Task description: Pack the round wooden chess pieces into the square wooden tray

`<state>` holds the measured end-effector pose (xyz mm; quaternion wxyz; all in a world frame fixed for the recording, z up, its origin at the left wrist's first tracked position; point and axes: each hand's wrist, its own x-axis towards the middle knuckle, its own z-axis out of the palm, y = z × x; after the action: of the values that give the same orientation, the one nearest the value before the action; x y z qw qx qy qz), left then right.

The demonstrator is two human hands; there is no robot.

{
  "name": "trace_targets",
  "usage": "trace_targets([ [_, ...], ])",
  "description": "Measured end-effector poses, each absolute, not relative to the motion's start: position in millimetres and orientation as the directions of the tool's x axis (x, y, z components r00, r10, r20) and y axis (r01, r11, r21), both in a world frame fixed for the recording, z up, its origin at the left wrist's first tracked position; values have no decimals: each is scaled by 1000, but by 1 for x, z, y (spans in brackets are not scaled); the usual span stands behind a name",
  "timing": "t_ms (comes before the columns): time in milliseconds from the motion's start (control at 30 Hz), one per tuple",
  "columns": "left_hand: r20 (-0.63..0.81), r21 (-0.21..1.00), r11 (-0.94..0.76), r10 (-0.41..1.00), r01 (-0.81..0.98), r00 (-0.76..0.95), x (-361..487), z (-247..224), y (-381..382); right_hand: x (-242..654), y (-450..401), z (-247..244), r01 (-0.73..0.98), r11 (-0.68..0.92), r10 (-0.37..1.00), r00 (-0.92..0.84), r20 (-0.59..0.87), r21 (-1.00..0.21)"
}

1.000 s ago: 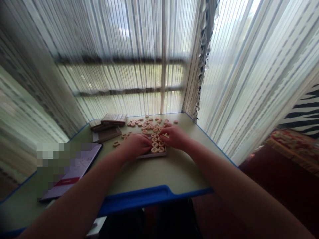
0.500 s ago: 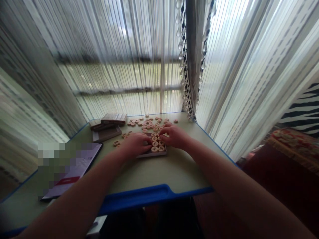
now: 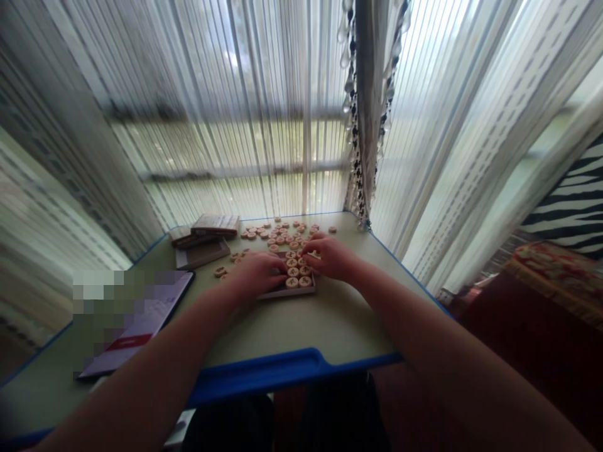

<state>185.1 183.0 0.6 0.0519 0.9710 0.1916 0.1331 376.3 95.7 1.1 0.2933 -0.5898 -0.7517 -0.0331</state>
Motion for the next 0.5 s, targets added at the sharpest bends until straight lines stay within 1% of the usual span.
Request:
trace_targets([
  [267,234,123,-927,373,353,898,185,1,183,376,96,0,899,319,870,-152,469,-300],
  [500,229,108,-929,371,355,900,185,2,182,377,96,0,903,305,871,-135,472,-304],
])
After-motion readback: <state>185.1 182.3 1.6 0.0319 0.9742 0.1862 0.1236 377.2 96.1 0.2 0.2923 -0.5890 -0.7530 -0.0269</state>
